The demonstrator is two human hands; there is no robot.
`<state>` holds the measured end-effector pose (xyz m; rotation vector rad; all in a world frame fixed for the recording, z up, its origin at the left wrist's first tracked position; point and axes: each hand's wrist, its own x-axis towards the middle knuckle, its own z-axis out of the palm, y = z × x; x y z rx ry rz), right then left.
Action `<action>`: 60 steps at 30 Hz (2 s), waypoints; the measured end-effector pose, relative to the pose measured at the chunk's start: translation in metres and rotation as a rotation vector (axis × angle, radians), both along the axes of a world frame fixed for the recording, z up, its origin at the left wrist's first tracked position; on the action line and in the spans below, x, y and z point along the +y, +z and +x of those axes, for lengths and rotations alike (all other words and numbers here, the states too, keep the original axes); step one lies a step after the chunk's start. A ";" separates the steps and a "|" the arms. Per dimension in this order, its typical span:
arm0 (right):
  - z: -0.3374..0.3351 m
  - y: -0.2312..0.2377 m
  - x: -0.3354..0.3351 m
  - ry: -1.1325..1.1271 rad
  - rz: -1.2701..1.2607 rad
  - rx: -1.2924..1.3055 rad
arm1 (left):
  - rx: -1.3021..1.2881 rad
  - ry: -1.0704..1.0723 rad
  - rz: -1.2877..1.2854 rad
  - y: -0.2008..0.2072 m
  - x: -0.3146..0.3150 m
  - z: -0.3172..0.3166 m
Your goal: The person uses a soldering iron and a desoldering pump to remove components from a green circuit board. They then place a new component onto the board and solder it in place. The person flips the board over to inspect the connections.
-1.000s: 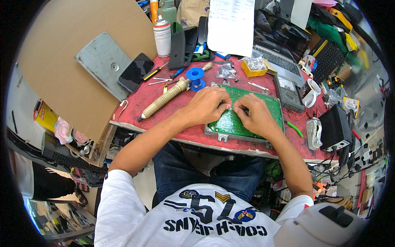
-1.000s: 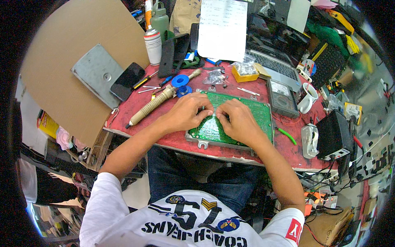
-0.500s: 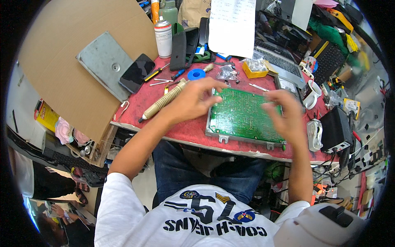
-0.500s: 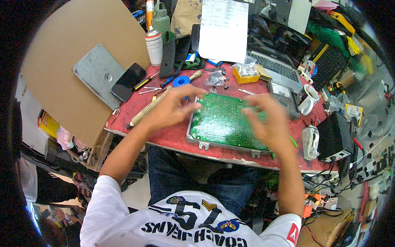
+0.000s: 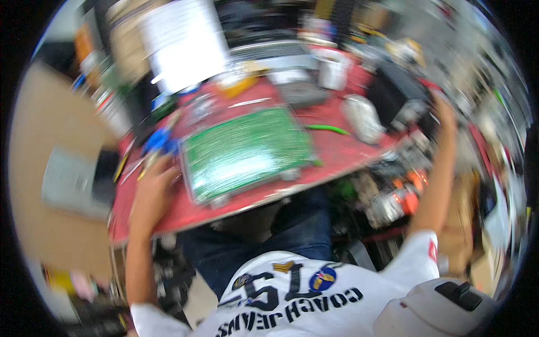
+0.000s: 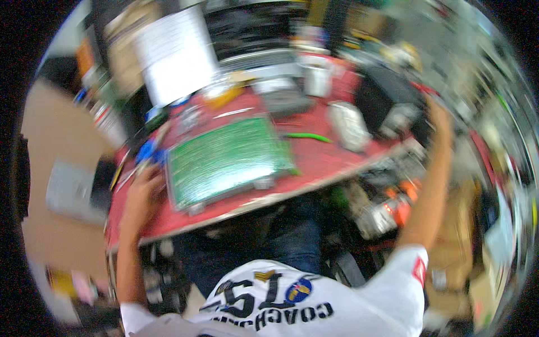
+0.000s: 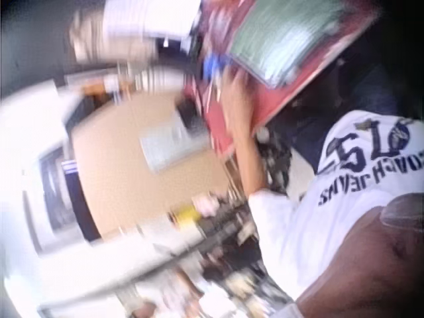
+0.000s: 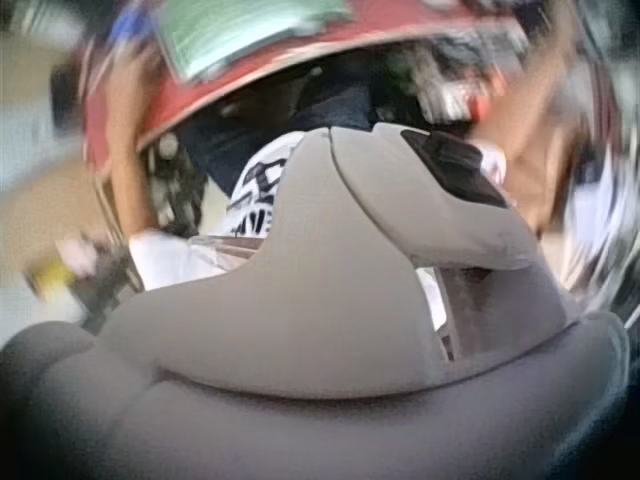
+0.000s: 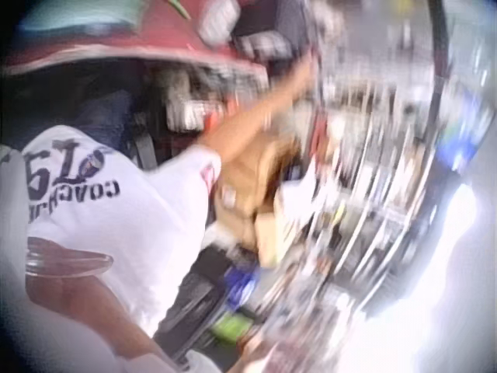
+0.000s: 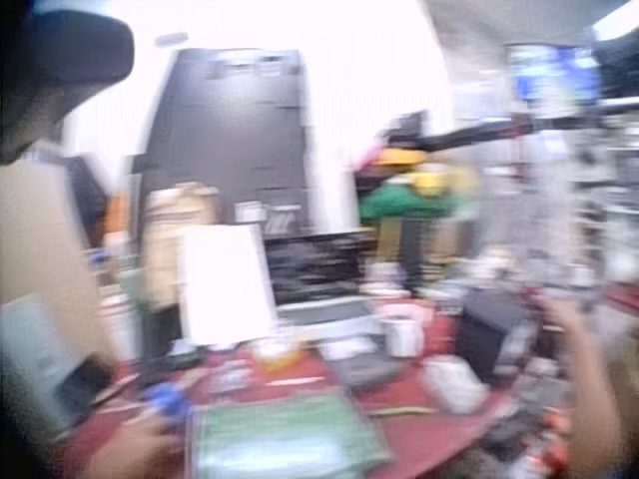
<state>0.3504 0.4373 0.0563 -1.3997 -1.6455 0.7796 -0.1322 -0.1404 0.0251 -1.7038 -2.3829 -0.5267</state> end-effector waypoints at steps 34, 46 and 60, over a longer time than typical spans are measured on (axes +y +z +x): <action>0.014 -0.032 0.068 0.179 0.201 0.158 | -0.605 0.238 0.536 -0.033 0.023 -0.017; 0.054 0.065 -0.026 0.353 0.548 0.365 | -0.535 -0.051 0.503 -0.011 0.038 -0.002; -0.237 -0.047 -0.395 0.878 0.523 0.355 | -0.377 -0.305 0.410 -0.019 0.046 0.010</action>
